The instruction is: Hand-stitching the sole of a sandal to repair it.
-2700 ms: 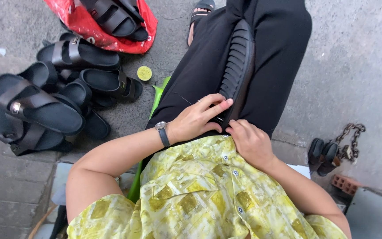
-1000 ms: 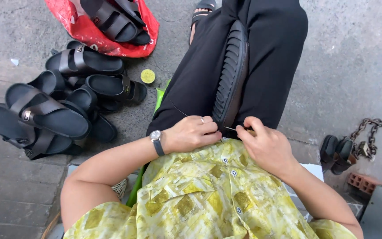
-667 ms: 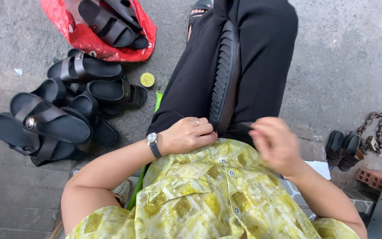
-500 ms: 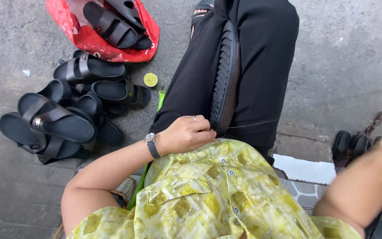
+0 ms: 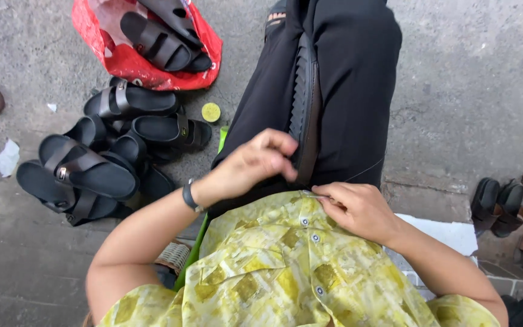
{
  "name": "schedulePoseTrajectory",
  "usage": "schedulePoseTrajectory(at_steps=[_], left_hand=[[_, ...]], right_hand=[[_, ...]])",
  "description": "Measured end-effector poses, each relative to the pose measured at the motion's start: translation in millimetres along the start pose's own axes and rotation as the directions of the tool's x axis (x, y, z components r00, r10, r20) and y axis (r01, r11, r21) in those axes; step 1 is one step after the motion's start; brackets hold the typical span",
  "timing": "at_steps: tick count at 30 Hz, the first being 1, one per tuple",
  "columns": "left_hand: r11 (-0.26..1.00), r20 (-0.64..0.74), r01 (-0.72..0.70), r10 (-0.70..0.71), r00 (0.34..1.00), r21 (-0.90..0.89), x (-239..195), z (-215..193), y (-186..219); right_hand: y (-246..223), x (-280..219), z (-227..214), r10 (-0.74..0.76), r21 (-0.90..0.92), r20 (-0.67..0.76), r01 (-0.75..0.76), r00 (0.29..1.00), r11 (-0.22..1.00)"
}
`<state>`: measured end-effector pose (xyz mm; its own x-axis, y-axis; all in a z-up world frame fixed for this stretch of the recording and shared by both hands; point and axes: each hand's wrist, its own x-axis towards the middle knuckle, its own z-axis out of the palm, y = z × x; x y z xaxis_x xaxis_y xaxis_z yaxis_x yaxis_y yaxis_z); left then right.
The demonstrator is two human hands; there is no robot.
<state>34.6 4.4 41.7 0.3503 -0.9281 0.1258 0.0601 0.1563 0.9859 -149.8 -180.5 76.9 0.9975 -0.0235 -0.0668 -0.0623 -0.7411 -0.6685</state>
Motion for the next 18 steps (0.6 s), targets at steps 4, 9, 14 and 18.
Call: schedulePoseTrajectory(at_steps=[4,9,14,18], left_hand=[[0.948,-0.124,0.232,-0.263,0.957,-0.218,42.5,-8.5,-3.7],[0.757,-0.329,0.272,-0.537,0.777,-0.594,77.6,-21.9,-50.2],[0.441,-0.179,0.008,0.347,0.921,0.897,48.2,-67.5,-17.3],[0.641,-0.066,-0.224,0.395,0.916,0.734,19.5,-19.9,-0.5]], right_hand=[[3.9,10.6,8.0,0.09,0.143,0.008,-0.09,0.996,0.986],[-3.1,15.5,9.7,-0.004,0.004,-0.093,0.004,0.996,1.0],[-7.6,-0.4,2.3,-0.254,-0.659,-0.086,0.136,0.964,0.74],[-1.7,0.4,6.8,-0.289,-0.696,-0.068,0.162,0.955,0.699]])
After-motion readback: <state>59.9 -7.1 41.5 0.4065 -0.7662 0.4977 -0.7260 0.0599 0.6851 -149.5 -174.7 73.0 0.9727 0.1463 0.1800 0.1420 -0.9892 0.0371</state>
